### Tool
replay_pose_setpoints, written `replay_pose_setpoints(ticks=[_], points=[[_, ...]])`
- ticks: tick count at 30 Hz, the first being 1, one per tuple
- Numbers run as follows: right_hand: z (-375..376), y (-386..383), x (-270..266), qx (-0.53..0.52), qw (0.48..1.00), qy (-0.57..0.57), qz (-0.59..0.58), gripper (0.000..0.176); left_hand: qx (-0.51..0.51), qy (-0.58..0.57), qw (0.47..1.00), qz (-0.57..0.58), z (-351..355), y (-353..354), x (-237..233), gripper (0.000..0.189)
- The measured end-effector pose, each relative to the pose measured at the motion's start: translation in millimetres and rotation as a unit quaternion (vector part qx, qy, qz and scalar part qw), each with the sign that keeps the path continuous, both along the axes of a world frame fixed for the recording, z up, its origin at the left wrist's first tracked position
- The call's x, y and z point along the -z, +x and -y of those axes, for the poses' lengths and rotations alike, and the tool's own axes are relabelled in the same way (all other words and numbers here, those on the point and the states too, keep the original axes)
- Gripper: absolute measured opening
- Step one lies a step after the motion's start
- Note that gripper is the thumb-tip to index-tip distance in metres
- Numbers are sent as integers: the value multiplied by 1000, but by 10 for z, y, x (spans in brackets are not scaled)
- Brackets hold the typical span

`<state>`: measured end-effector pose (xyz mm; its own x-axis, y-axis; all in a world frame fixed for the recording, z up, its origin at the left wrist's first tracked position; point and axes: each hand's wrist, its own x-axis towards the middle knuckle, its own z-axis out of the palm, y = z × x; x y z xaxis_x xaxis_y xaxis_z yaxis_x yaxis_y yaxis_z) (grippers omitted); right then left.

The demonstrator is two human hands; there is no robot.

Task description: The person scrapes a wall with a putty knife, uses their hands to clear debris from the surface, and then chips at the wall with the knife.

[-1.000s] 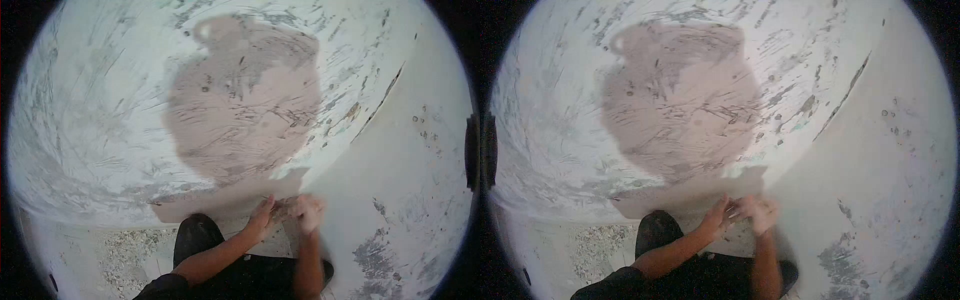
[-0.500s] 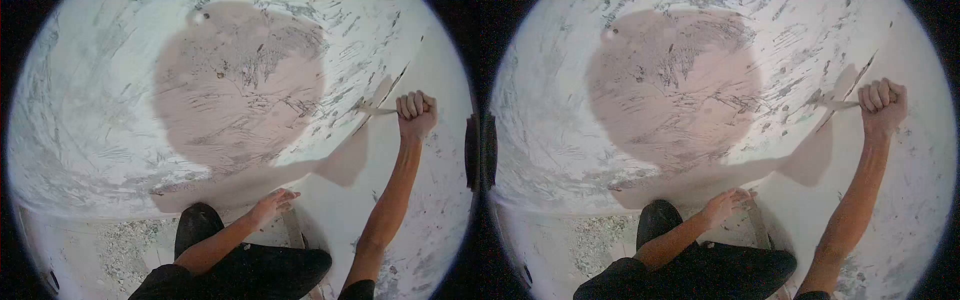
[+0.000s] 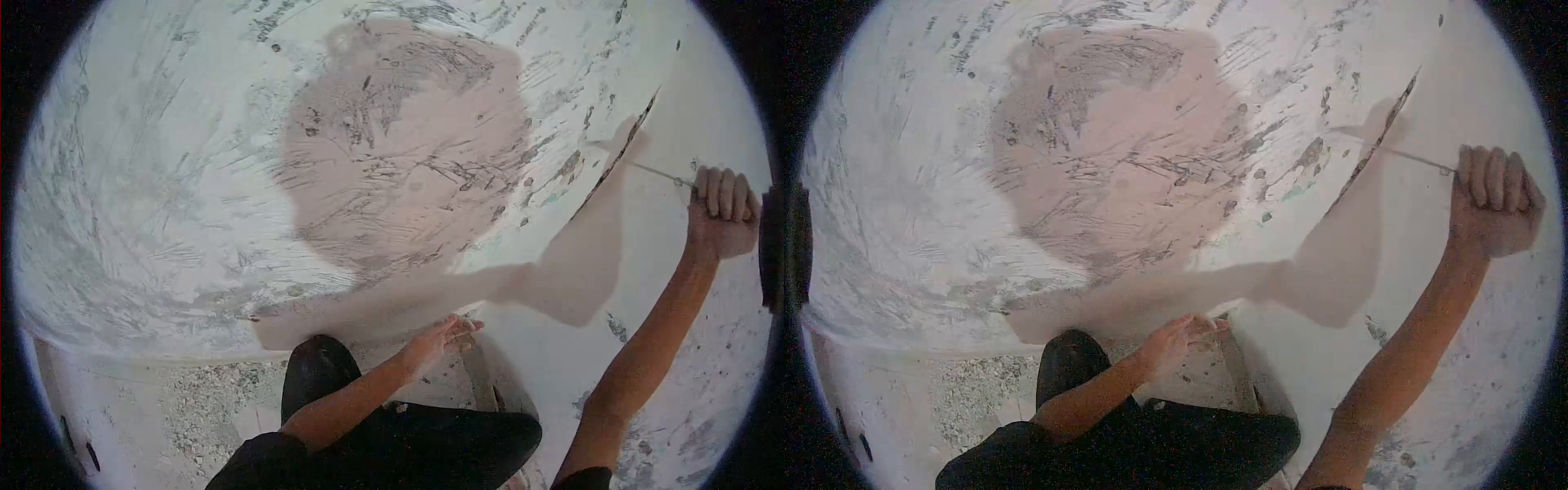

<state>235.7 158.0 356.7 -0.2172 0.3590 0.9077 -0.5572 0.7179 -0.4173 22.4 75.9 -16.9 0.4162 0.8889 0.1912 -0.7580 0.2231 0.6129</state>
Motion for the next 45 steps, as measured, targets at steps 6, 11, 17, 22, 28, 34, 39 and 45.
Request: replay_pose_setpoints(ticks=[6,11,17,22,28,34,39,45], points=[[-227,-601,730,-7,987,-162,9,39,4,9,1000,-10,35,17,20,40],[19,-324,448,-107,994,16,-2,38,-14,10,1000,-10,67,-58,-115,37],[176,-79,507,23,998,-29,-56,36,-7,28,999,24,36,-32,-33,37],[-54,76,682,50,980,-32,-191,34,-10,17,999,27,28,-3,-12,37],[188,-51,909,63,934,-173,-307,35,-6,12,1000,7,26,18,-38,37],[-82,-440,1010,106,902,-234,-348,37,-8,22,1000,-3,34,66,94,40],[84,85,936,38,947,-127,-294,36,-17,0,1000,-5,19,41,40,46],[61,-418,1246,81,939,-250,-223,35,-17,-2,999,42,-26,32,96,44]])
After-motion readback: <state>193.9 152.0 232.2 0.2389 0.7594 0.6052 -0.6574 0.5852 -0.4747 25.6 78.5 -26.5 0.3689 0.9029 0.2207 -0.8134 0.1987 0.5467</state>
